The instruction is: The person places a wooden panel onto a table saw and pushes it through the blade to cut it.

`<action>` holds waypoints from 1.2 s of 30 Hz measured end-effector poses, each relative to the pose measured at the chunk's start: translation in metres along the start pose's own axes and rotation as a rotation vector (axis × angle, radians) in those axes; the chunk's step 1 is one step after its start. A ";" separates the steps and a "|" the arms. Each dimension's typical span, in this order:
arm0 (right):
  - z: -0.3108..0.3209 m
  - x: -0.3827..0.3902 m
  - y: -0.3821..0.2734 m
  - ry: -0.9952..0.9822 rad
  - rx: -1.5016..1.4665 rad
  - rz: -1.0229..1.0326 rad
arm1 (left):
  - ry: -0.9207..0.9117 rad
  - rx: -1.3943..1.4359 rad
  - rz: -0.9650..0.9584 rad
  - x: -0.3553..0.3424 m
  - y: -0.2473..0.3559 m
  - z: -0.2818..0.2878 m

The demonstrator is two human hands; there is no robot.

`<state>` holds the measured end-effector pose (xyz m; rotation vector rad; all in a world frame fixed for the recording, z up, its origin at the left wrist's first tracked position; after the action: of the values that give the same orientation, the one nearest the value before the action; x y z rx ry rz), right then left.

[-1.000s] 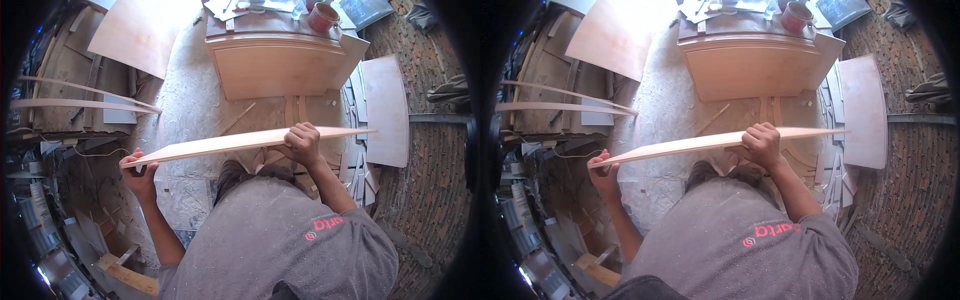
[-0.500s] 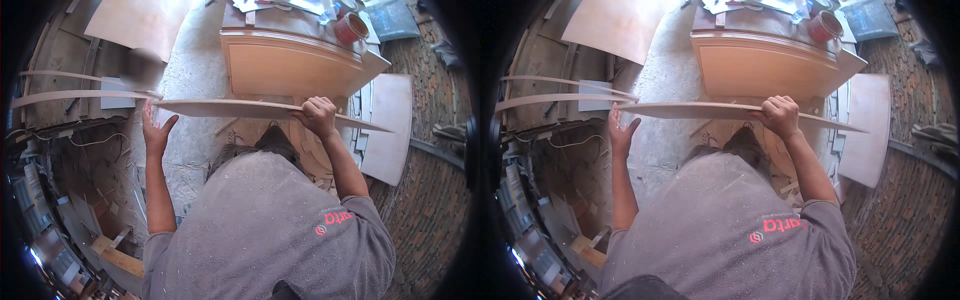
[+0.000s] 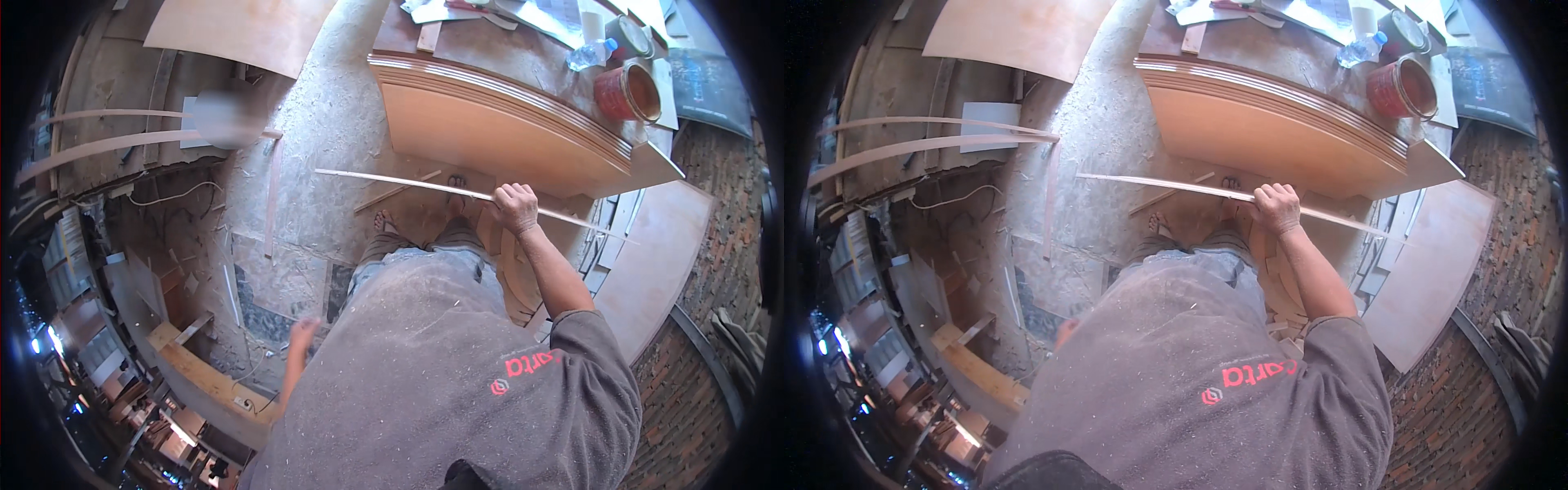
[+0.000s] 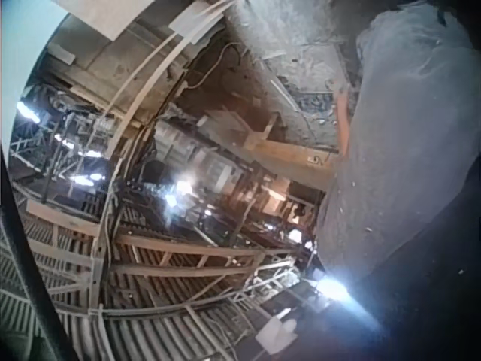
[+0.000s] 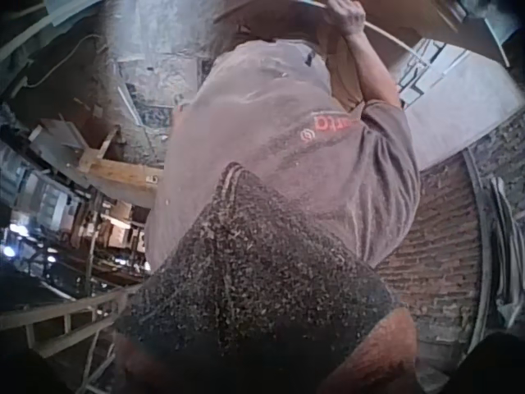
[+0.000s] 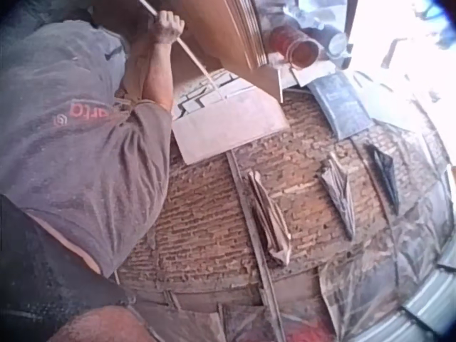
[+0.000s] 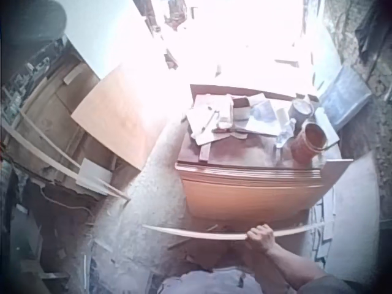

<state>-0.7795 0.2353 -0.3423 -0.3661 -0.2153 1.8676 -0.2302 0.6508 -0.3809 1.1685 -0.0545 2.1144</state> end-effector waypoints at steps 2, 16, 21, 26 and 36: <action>-0.011 -0.007 0.021 -0.031 -0.054 0.004 | -0.155 0.146 0.041 0.052 -0.064 -0.043; -0.155 -0.021 0.119 -0.338 -0.001 0.175 | 0.120 0.379 0.119 0.110 0.186 -0.003; -0.181 -0.039 0.121 -0.503 0.061 0.027 | 0.141 0.352 0.089 0.110 0.206 -0.015; -0.174 -0.044 0.126 -0.594 0.041 -0.164 | 0.013 0.290 -0.012 0.110 0.206 -0.040; -0.165 -0.027 0.226 -0.736 0.318 -0.297 | 0.062 0.421 0.070 0.117 0.220 -0.055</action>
<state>-0.9141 0.1321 -0.5667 0.5589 -0.4320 1.6327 -0.4417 0.5716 -0.2626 1.3521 0.4018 2.2893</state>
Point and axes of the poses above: each hand's wrist, its own x-axis away from the middle knuckle, its own z-axis out of the back of the hand, y = z × x, the point moved 7 cm from there along -x, towards the middle knuckle, and after that the axes turned 13 degrees about -z, right-handed, at the moved point
